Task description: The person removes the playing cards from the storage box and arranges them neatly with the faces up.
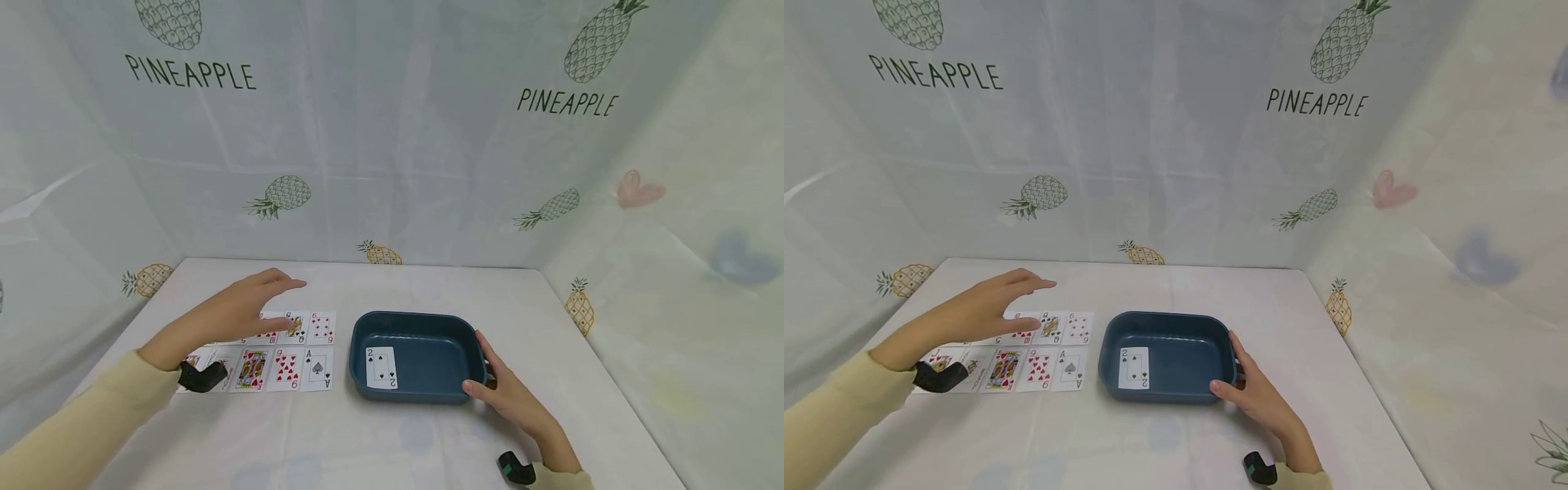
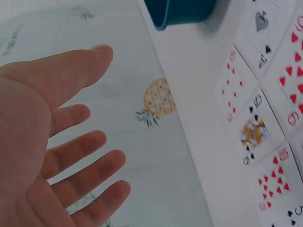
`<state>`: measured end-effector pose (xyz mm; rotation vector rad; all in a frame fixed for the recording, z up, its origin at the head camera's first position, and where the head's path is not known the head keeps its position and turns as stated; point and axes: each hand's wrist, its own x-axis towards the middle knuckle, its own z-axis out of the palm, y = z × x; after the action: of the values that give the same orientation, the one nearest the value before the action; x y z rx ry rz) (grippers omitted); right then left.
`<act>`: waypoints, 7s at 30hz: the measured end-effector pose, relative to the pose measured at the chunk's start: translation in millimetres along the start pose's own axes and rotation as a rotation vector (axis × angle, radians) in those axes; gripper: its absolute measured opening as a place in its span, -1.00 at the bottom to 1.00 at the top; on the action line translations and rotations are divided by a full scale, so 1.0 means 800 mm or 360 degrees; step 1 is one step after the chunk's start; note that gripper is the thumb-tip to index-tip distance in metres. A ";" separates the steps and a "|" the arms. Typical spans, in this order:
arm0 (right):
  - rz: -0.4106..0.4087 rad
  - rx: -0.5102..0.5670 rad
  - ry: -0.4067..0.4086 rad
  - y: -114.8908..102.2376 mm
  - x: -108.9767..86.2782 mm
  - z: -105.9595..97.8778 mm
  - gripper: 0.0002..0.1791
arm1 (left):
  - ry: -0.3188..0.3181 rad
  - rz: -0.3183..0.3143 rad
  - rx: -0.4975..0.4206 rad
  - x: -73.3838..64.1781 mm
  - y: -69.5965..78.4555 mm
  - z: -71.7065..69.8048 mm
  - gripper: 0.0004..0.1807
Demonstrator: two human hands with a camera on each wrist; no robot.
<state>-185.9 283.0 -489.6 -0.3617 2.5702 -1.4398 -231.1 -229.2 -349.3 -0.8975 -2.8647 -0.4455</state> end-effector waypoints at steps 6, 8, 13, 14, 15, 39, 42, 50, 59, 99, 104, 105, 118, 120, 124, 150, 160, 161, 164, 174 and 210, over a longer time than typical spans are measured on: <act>-0.0009 -0.0006 0.0002 -0.001 0.000 -0.001 0.11 | -0.0029 0.0053 -0.0015 0.025 0.022 0.009 -0.22; -0.0010 -0.0003 0.0000 0.000 0.000 -0.001 0.11 | -0.0044 0.0074 -0.0036 0.032 0.030 0.014 -0.23; -0.0002 -0.0012 0.0000 0.000 0.000 0.000 0.11 | -0.0100 0.0118 -0.0075 0.046 0.053 0.032 -0.24; 0.0000 -0.0015 0.0001 0.000 0.000 0.000 0.11 | -0.0113 0.0128 -0.0081 0.049 0.058 0.037 -0.25; 0.0002 -0.0015 0.0001 0.000 0.000 0.000 0.11 | -0.0125 0.0135 -0.0090 0.051 0.064 0.041 -0.26; 0.0006 0.0032 -0.0016 -0.001 -0.001 0.003 0.11 | -0.0385 0.0276 0.0029 0.099 0.129 0.154 -0.18; -0.0008 0.0017 -0.0018 -0.001 0.000 0.002 0.11 | -0.0369 0.0253 0.0089 0.100 0.130 0.158 -0.17; 0.0000 0.0029 -0.0020 0.001 0.002 0.001 0.11 | -0.0379 0.0200 0.0381 0.105 0.140 0.167 -0.13; -0.0021 0.0008 -0.0010 0.000 0.003 -0.001 0.11 | -0.0334 0.0225 0.0494 0.112 0.140 0.179 -0.19; -0.0001 0.0029 -0.0018 -0.006 0.000 0.002 0.11 | -0.0101 0.0281 -0.0026 0.107 0.125 0.170 -0.07; -0.0002 0.0041 -0.0023 -0.006 0.000 0.001 0.11 | -0.0058 0.0280 -0.0061 0.103 0.121 0.144 -0.05; -0.0003 0.0040 -0.0021 -0.006 0.000 0.001 0.11 | -0.0052 0.0271 -0.0065 0.102 0.120 0.139 -0.05; 0.0013 0.0033 -0.0021 -0.005 0.000 0.001 0.11 | -0.0005 0.0172 0.0017 0.065 0.078 0.084 -0.03; 0.0015 0.0037 -0.0021 -0.005 0.000 0.001 0.10 | -0.0010 0.0156 0.0018 0.057 0.069 0.076 -0.04; 0.0021 0.0031 -0.0015 -0.004 -0.001 0.001 0.10 | -0.0021 0.0127 0.0045 0.042 0.048 0.064 -0.04; 0.0015 0.0011 -0.0014 -0.003 -0.002 0.002 0.10 | -0.0101 -0.0116 0.0096 -0.102 -0.119 0.017 -0.06; 0.0006 0.0017 -0.0023 -0.002 0.000 0.002 0.10 | -0.0097 -0.0185 0.0103 -0.144 -0.163 0.014 -0.04; 0.0009 0.0017 -0.0021 -0.002 0.000 0.002 0.10 | -0.0088 -0.0171 0.0113 -0.148 -0.168 0.014 -0.04; 0.0013 0.0010 -0.0017 -0.002 0.000 0.002 0.10 | -0.0076 -0.0150 0.0127 -0.160 -0.181 0.017 -0.03; -0.0005 0.0015 -0.0018 -0.003 -0.003 0.003 0.08 | -0.0158 -0.0199 0.0128 -0.196 -0.217 0.021 -0.01; 0.0009 -0.0006 0.0005 -0.006 -0.005 0.004 0.11 | -0.0175 -0.0033 0.0069 -0.217 -0.222 0.028 -0.02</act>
<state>-180.7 279.1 -487.4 -0.3524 2.5748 -1.4347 -191.2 -455.3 -446.3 -0.9135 -2.9730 -0.3444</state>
